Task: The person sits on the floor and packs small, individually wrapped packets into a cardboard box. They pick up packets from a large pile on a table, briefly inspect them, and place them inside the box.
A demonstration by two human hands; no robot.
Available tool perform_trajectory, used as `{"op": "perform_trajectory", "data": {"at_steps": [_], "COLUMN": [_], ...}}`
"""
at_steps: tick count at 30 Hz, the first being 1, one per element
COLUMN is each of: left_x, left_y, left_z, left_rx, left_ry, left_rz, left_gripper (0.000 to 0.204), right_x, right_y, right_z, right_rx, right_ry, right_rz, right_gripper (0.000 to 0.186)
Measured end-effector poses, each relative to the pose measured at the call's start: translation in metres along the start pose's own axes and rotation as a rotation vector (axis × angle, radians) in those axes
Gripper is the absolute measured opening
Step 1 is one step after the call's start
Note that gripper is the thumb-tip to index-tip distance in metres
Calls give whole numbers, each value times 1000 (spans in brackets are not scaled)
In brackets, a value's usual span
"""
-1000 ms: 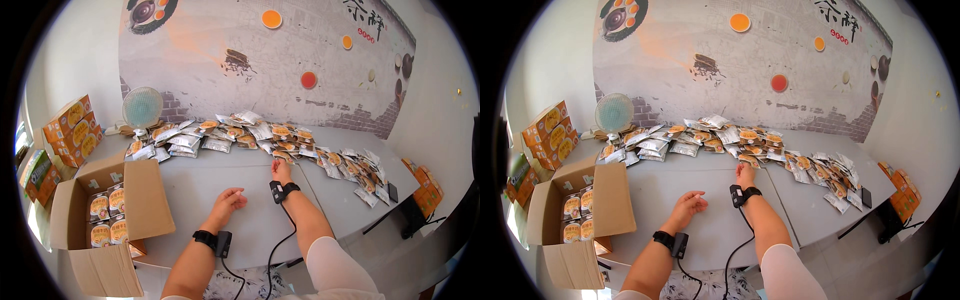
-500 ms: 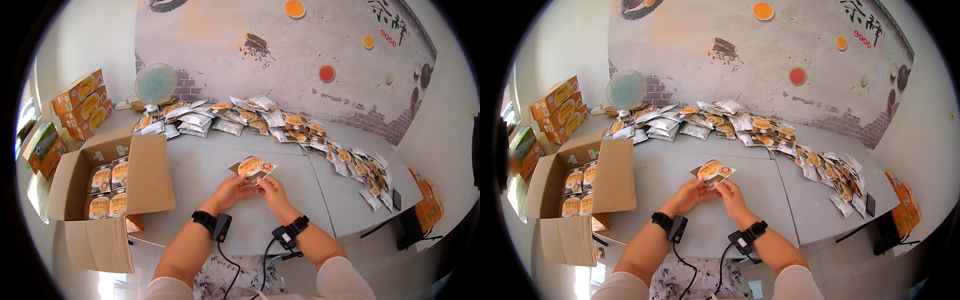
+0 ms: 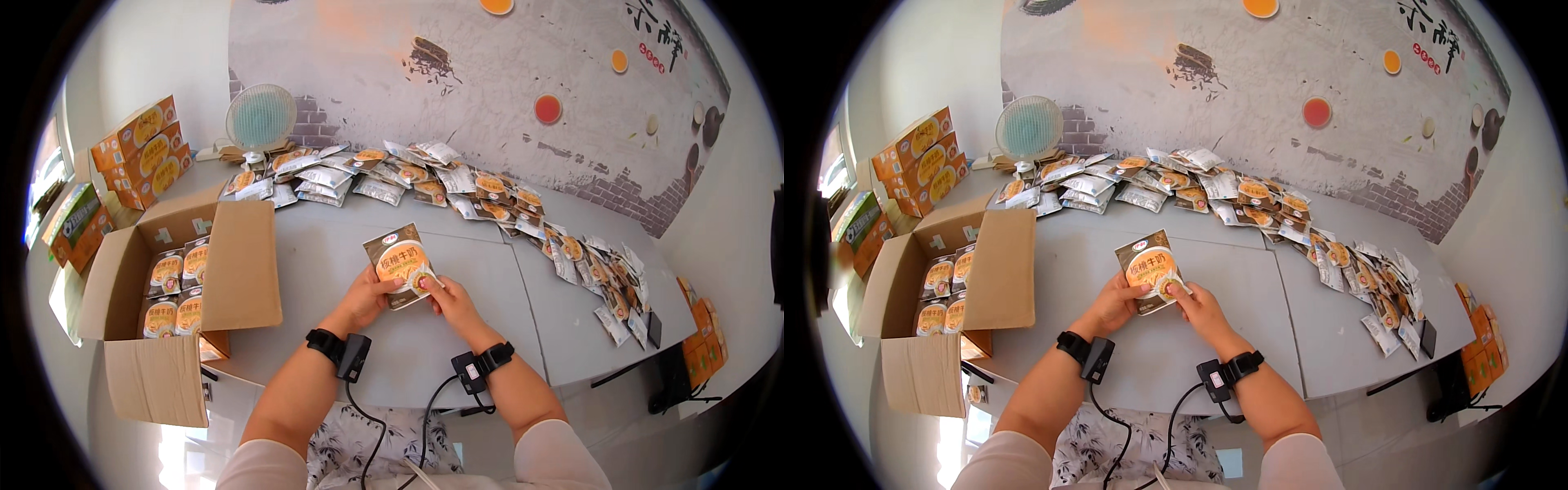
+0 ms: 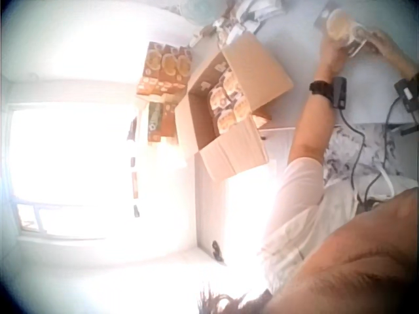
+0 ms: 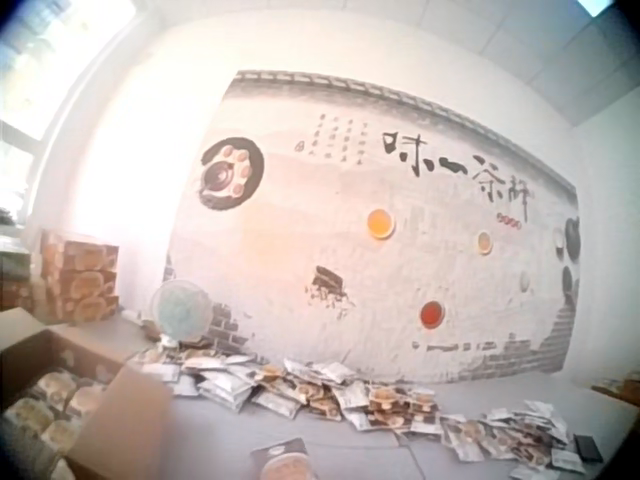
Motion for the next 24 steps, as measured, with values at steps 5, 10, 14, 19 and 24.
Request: {"op": "perform_trajectory", "data": {"at_steps": [5,10,14,19,24], "left_x": [3,-2,-1,1,15], "left_y": [2,2,1,-1,-21], "left_z": [2,3,3,2,8], "left_rx": [-29,-26,-29,-71,-249], "left_ry": [17,40,26,-38,-190], "left_rz": [-31,-60,-73,-51,-84], "left_gripper": [43,43,44,46,48], "right_x": [-3,2,2,2,-9], "right_y": [13,6,8,11,14], "right_z": [-5,-3,-3,-3,-3], "right_rx": [-12,-44,2,75,122], "right_ry": [-33,-52,-101,-107,23], "right_rz": [36,77,95,4,-269], "right_gripper": [40,40,41,46,50]}}
Point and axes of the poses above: each hand's wrist, its own z-axis away from the middle knuckle, its own x-axis out of the palm, y = z × x, the point moved 9 cm from there along -z, towards the middle knuckle, and after that the axes turned 1 degree about -x, right-handed, at the moved point
